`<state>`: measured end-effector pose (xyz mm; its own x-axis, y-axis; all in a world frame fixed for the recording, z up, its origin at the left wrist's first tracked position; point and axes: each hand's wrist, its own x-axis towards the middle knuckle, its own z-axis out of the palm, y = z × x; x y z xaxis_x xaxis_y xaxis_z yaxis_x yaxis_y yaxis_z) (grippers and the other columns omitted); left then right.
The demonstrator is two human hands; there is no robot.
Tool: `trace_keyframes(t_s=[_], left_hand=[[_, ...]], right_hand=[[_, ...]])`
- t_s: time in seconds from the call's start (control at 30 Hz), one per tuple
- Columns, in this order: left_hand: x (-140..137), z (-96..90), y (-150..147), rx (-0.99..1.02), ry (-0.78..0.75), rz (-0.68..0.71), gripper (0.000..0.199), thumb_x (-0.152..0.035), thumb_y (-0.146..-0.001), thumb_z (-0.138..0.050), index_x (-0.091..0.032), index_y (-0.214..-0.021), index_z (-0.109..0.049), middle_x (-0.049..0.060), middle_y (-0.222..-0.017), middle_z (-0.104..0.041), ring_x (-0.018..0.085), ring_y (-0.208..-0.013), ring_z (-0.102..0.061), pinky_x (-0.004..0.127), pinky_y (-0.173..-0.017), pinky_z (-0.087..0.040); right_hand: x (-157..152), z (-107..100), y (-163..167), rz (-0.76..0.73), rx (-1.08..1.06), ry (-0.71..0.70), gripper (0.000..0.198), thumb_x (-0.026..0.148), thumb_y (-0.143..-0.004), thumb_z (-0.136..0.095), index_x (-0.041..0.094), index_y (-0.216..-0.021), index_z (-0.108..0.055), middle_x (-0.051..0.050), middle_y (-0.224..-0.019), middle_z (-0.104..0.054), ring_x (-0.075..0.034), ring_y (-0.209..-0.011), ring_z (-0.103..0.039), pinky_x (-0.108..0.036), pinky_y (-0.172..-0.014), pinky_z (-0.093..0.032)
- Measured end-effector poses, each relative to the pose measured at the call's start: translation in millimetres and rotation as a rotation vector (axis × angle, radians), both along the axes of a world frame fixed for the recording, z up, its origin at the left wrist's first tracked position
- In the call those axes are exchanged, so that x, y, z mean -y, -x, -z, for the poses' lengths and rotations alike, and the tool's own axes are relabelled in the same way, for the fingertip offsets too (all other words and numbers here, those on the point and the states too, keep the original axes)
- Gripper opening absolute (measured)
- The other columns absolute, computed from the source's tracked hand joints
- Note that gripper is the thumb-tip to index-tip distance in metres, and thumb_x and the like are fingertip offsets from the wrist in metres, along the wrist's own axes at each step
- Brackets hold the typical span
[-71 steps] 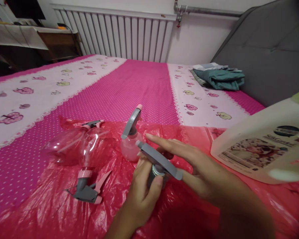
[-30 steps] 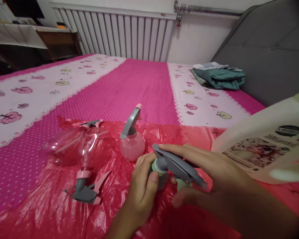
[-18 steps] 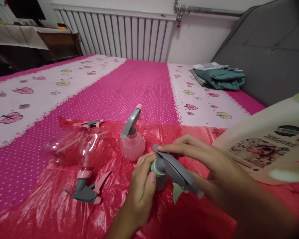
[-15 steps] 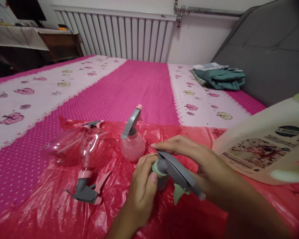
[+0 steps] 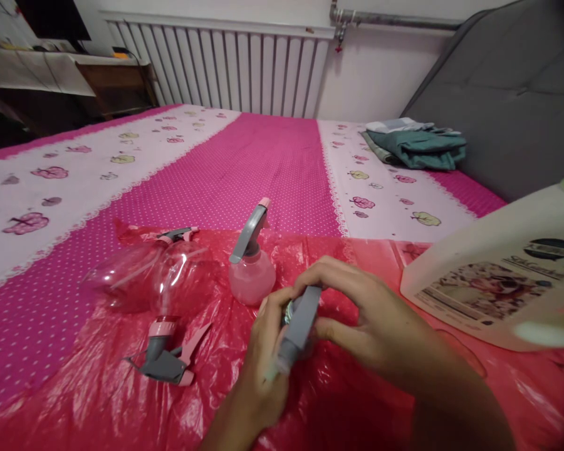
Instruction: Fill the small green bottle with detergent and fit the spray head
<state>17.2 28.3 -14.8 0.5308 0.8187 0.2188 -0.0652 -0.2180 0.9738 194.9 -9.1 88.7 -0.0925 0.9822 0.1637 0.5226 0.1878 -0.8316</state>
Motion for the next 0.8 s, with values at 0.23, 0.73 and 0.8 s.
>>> trace_keyframes(t_s=[0.23,0.73,0.8], left_hand=[[-0.5,-8.2,-0.5,-0.037,-0.093,-0.026,0.053,-0.064,-0.108,-0.044,-0.027,-0.143,-0.059,0.010,-0.132,-0.070,0.032,-0.114,-0.066,0.046,-0.099,-0.054],[-3.9,-18.2,-4.6,-0.235,-0.194,-0.004,0.043,-0.036,-0.105,-0.057,-0.028,-0.147,-0.047,0.011,-0.140,-0.065,0.031,-0.130,-0.063,0.051,-0.111,-0.047],[-3.2,-21.6,-3.3,-0.259,-0.198,0.002,0.045,-0.034,-0.104,-0.059,-0.027,-0.146,-0.046,0.011,-0.140,-0.066,0.031,-0.131,-0.064,0.052,-0.113,-0.047]], right_hand=[[-2.1,2.4,-1.1,-0.004,-0.046,-0.097,0.017,0.007,-0.092,-0.064,0.019,-0.104,-0.066,0.008,-0.106,-0.064,0.000,-0.099,-0.060,-0.010,-0.085,-0.046],[5.0,0.0,-16.1,0.214,-0.426,-0.466,0.022,0.031,-0.099,-0.075,0.021,-0.115,-0.064,0.003,-0.099,-0.065,-0.001,-0.085,-0.065,-0.006,-0.077,-0.055],[8.0,1.9,-26.6,0.315,-0.460,-0.543,0.025,0.034,-0.101,-0.074,0.018,-0.116,-0.064,0.000,-0.098,-0.062,0.001,-0.080,-0.060,-0.003,-0.074,-0.051]])
